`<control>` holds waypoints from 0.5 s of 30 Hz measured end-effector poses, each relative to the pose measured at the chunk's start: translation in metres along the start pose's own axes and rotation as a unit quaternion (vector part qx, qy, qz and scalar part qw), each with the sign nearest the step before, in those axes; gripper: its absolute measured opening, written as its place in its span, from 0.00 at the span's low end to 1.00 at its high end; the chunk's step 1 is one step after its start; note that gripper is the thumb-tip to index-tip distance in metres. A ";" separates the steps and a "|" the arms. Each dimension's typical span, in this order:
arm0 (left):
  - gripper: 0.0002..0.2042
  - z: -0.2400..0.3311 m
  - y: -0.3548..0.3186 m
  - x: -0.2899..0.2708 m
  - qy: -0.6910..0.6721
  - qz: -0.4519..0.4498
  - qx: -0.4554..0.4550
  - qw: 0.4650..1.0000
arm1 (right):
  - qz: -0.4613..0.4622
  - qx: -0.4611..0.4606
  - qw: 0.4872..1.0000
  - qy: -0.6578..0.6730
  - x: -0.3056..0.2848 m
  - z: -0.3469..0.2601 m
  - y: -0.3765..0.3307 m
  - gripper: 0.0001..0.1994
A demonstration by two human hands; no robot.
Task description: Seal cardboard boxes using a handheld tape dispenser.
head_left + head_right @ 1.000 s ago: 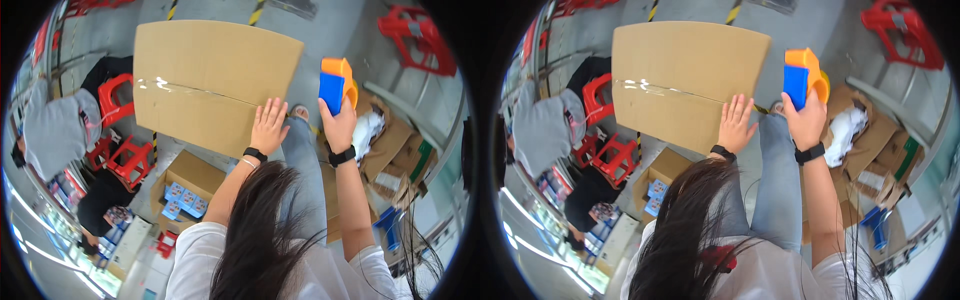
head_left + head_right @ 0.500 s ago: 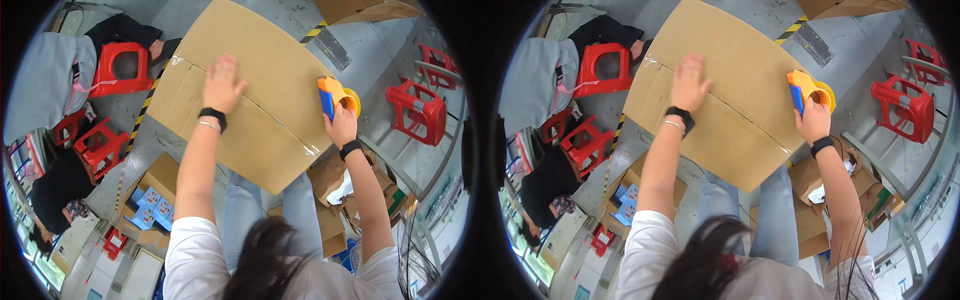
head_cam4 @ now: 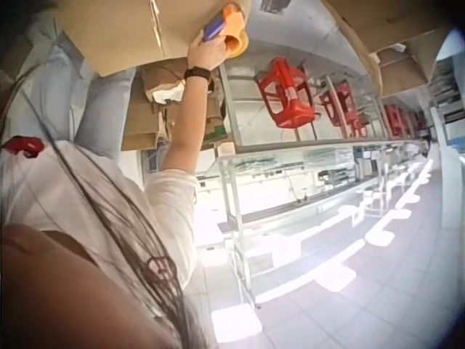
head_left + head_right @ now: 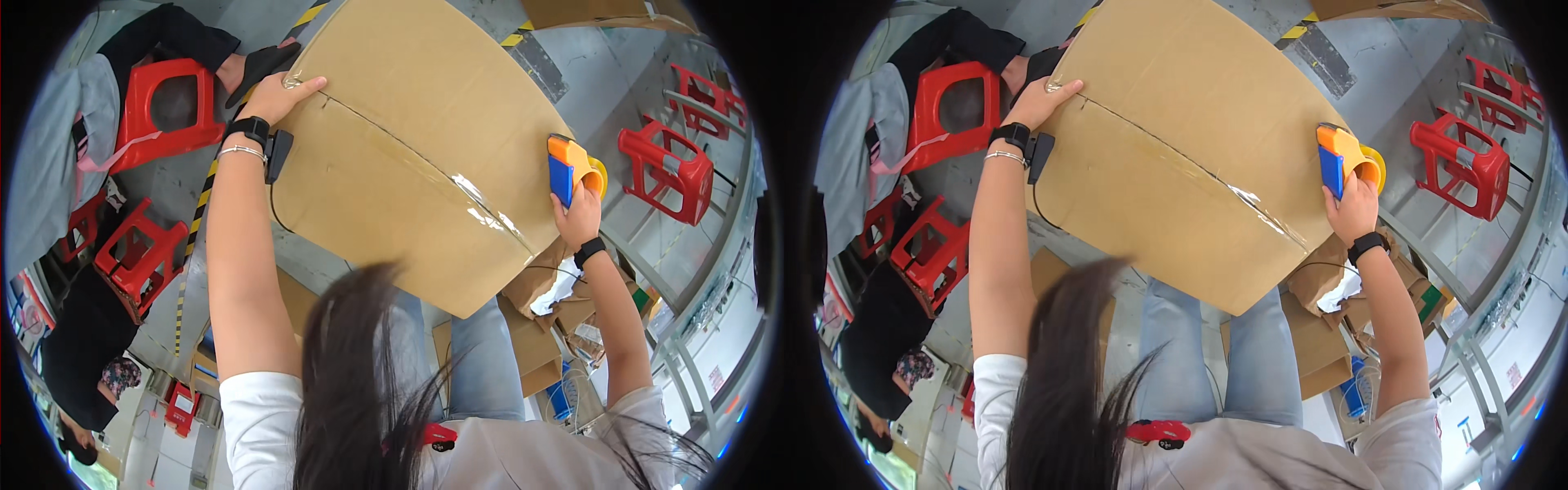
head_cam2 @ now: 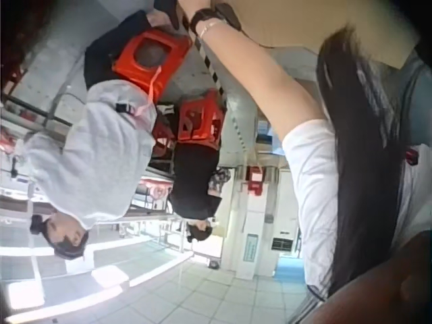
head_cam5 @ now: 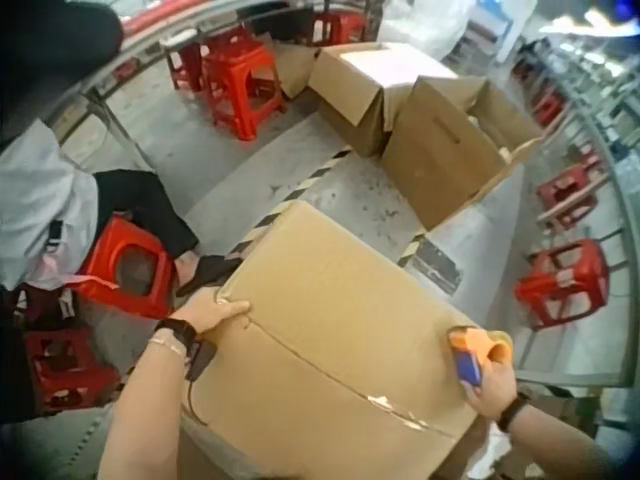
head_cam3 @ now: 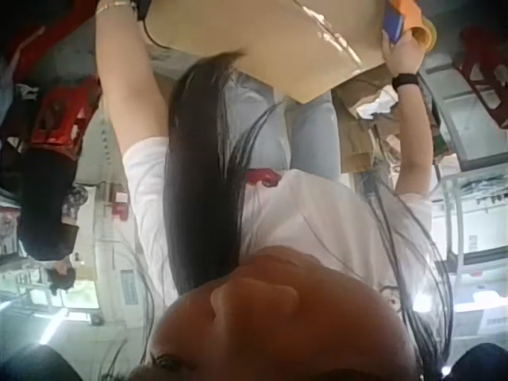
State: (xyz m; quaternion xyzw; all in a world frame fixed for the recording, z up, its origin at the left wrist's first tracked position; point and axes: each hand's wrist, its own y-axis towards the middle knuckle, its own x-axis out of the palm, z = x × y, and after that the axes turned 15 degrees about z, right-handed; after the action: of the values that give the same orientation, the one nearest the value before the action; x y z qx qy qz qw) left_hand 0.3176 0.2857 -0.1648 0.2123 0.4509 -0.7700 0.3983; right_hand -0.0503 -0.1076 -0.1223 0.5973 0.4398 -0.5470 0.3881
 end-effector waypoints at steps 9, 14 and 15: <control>0.38 -0.014 0.025 -0.012 -0.161 -0.188 -0.137 0.959 | 0.010 -0.011 1.000 -0.001 0.005 0.001 0.002 0.25; 0.44 0.016 -0.042 0.031 0.173 0.251 0.230 0.924 | 0.024 -0.023 0.999 -0.015 -0.002 0.000 0.003 0.20; 0.45 0.037 -0.076 0.061 0.282 0.296 0.292 0.865 | 0.021 -0.026 0.999 -0.019 -0.006 0.004 0.002 0.19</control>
State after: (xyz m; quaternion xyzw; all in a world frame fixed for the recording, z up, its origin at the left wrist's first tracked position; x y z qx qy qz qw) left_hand 0.2212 0.2491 -0.1486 0.6507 0.2150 -0.6194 0.3832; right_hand -0.0495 -0.1124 -0.1167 0.5856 0.4337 -0.5381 0.4236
